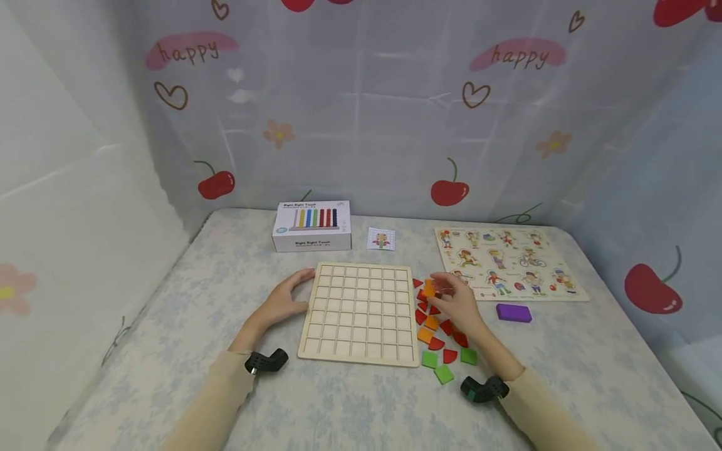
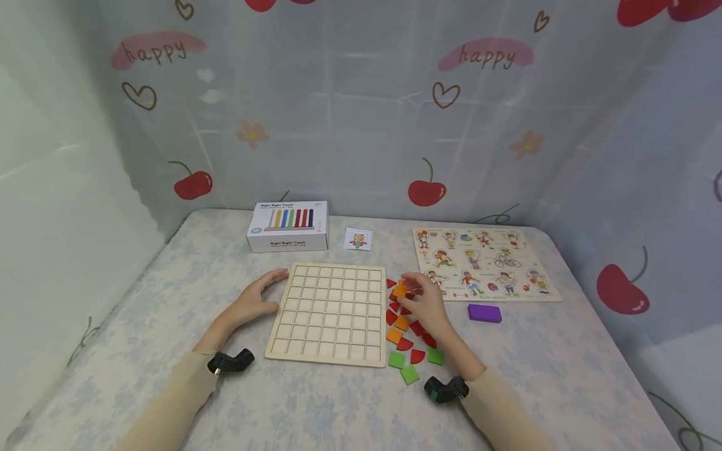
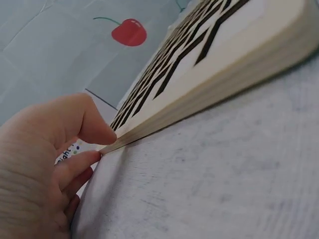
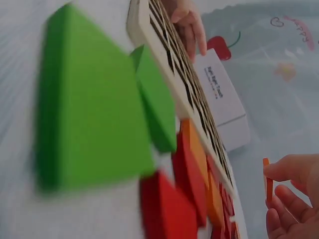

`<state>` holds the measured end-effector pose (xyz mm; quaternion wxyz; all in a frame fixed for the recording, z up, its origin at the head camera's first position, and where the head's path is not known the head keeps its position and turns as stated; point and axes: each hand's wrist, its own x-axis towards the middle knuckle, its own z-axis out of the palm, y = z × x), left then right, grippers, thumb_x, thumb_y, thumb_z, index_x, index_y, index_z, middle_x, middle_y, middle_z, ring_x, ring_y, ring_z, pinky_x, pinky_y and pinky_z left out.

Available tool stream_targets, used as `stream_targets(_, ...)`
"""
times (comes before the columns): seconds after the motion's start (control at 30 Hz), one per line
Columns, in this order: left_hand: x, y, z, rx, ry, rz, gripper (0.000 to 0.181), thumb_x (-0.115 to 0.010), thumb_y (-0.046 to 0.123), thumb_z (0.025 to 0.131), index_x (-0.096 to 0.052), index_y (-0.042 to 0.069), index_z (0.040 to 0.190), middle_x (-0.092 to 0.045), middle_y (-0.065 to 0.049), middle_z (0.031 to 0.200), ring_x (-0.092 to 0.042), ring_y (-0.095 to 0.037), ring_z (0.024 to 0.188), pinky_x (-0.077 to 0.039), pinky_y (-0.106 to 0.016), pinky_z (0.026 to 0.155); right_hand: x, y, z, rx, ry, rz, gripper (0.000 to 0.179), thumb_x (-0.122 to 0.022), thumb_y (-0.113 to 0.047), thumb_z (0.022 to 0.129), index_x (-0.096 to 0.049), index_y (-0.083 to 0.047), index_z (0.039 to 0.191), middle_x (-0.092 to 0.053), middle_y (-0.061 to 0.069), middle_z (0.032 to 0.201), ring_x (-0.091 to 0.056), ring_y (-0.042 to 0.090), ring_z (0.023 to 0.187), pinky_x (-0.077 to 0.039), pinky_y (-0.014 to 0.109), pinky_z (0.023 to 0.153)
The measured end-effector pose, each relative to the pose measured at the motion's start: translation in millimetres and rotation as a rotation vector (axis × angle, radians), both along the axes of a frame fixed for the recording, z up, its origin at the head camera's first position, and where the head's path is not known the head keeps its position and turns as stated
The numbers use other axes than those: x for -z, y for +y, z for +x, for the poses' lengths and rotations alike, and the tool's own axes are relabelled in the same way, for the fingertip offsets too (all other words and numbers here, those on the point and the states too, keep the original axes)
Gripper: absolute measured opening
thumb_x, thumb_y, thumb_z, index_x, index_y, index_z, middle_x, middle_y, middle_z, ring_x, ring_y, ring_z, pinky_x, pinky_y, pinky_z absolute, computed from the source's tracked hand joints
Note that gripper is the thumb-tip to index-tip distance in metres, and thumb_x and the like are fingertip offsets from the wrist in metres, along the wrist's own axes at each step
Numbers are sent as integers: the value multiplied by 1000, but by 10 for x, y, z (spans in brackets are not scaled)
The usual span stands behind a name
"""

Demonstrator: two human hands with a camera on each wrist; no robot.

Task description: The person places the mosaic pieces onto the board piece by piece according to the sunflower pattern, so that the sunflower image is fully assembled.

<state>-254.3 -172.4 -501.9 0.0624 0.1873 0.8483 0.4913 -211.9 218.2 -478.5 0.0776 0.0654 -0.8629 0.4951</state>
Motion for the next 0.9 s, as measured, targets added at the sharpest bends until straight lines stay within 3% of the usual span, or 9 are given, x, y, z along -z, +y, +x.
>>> stream_targets(0.07, 49, -48, -35, 12, 2, -24, 72, -68, 5, 79, -41, 14, 145, -42, -9, 149, -27, -31, 144, -21, -54, 118, -37, -170, -72, -41, 9, -36, 45, -72, -2, 81, -57, 1, 124, -63, 21, 111, -60, 33, 101, -52, 47, 89)
stream_targets(0.33, 57, -80, -24, 27, 26, -70, 70, -70, 10, 79, -43, 12, 144, -41, -13, 149, -31, -35, 142, -26, -56, 115, -19, -742, -350, -214, 6, -97, 44, -72, -1, 81, -58, 2, 123, -63, 23, 110, -59, 33, 101, -50, 44, 90)
stream_targets(0.63, 54, -51, -12, 32, 19, -46, 69, -71, 7, 79, -45, 13, 143, -41, -10, 149, -31, -33, 142, -26, -53, 116, 88, -1004, -563, -260, -48, -101, 44, -71, 3, 80, -57, 4, 122, -62, 22, 107, -60, 32, 99, -52, 39, 90)
stream_targets(0.9, 47, -68, 1, 35, 15, -55, 74, -71, 3, 76, -44, 14, 143, -40, -9, 150, -30, -33, 143, -26, -53, 116, 121, -1110, -647, -260, -63, -83, 45, -69, 6, 78, -58, 4, 122, -62, 21, 109, -60, 31, 101, -51, 40, 92)
